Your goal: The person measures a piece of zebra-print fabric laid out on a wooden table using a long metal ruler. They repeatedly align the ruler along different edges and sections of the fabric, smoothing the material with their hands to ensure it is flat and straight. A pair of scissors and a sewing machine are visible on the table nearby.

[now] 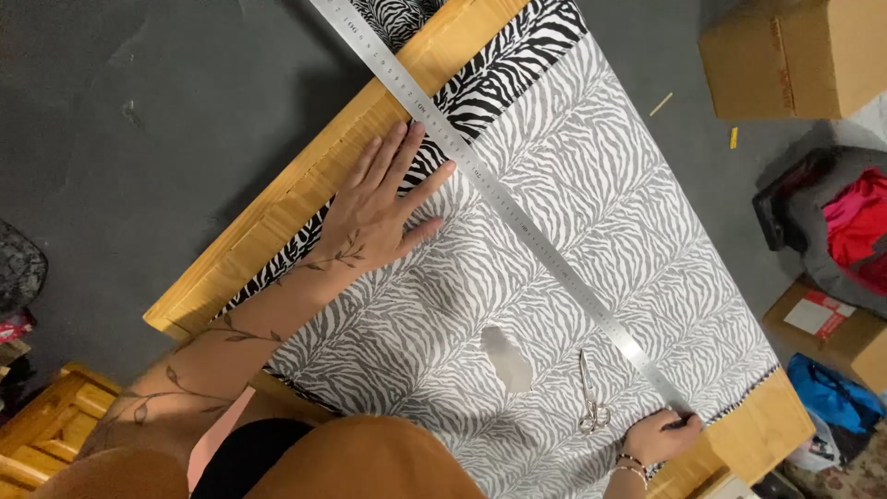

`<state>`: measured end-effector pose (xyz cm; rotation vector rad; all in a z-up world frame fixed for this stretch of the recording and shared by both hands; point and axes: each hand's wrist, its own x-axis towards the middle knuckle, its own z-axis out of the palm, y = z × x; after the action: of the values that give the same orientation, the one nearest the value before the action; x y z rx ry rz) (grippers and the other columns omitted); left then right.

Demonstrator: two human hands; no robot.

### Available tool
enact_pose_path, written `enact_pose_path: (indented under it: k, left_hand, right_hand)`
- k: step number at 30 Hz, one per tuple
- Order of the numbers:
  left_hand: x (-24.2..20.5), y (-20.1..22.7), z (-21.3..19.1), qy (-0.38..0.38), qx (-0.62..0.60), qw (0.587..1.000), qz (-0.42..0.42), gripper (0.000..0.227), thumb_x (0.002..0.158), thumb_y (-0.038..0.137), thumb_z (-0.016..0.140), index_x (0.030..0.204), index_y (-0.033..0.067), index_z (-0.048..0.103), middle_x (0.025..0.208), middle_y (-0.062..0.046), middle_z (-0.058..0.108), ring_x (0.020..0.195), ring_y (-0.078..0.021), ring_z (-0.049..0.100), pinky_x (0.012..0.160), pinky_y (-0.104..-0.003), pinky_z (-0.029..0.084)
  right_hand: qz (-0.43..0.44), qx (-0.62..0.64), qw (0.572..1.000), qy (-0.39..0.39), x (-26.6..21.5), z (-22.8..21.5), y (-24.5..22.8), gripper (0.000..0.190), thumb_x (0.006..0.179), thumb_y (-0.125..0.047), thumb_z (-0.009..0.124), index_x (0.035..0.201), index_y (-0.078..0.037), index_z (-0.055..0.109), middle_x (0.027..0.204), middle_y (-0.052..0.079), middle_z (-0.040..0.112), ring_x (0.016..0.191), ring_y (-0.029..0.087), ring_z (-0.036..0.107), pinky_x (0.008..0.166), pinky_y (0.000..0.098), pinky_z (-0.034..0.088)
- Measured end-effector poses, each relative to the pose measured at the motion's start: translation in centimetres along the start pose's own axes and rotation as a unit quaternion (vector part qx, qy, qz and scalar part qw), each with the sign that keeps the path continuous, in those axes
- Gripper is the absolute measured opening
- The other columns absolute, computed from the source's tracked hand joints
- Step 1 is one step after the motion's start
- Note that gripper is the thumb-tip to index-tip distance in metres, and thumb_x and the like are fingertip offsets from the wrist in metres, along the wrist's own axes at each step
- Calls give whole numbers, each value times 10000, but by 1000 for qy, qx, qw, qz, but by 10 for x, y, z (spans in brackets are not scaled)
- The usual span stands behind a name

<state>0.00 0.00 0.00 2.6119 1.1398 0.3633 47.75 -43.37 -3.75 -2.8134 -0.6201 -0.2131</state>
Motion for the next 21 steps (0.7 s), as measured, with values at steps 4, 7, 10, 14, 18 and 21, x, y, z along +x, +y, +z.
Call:
enact_pose_path:
  k: [4,7,10,14,18,21]
  left_hand:
    - [0,0,0,7,-10,1000,3,663,1092,615,346,1621,227,249,1650,-219,188,1546,-371,198,1277,-488,190]
    - [1,3,-1,9,-23,1000,-13,593,1105,533,328,1610,222,306,1647,-210,211,1539,-360,201,1270,-477,165]
    - [-3,3,0,-3,-6,1000,-17,582,1122,536,317,1625,248,268,1649,-214,184,1543,-348,180,1266,-496,134]
    - [-5,2,5,-25,30,999,1,527,1185,397,415,1623,335,129,1671,-213,147,1570,-353,163,1277,-549,132]
    - [-2,9,0,-42,11,999,3,578,1166,305,480,1633,286,141,1677,-193,115,1571,-350,128,1262,-592,105]
    - [0,20,-1,2,9,1000,3,542,1146,213,473,1622,169,218,1658,-202,173,1556,-347,176,1259,-587,171]
  right_hand:
    - [-28,19,999,31,0,5,4,435,1057,-111,428,1391,169,437,1389,368,457,1268,511,422,1060,614,311]
    - [-24,22,999,38,0,5,7,452,1056,-133,437,1402,158,440,1402,360,456,1282,507,419,1066,616,313]
    - [-13,27,999,37,-2,1,-3,435,1056,-124,447,1399,144,451,1402,336,467,1276,486,432,1064,604,325]
    - [2,42,999,25,-4,0,-9,440,1060,-108,421,1423,142,419,1444,337,429,1342,486,377,1114,604,282]
    - [2,41,999,26,-4,-3,-12,456,1056,-117,424,1429,146,424,1446,345,435,1337,489,381,1108,604,278]
    - [20,57,998,20,-7,-9,-26,440,1046,-103,423,1425,121,421,1463,321,411,1376,472,341,1130,615,251]
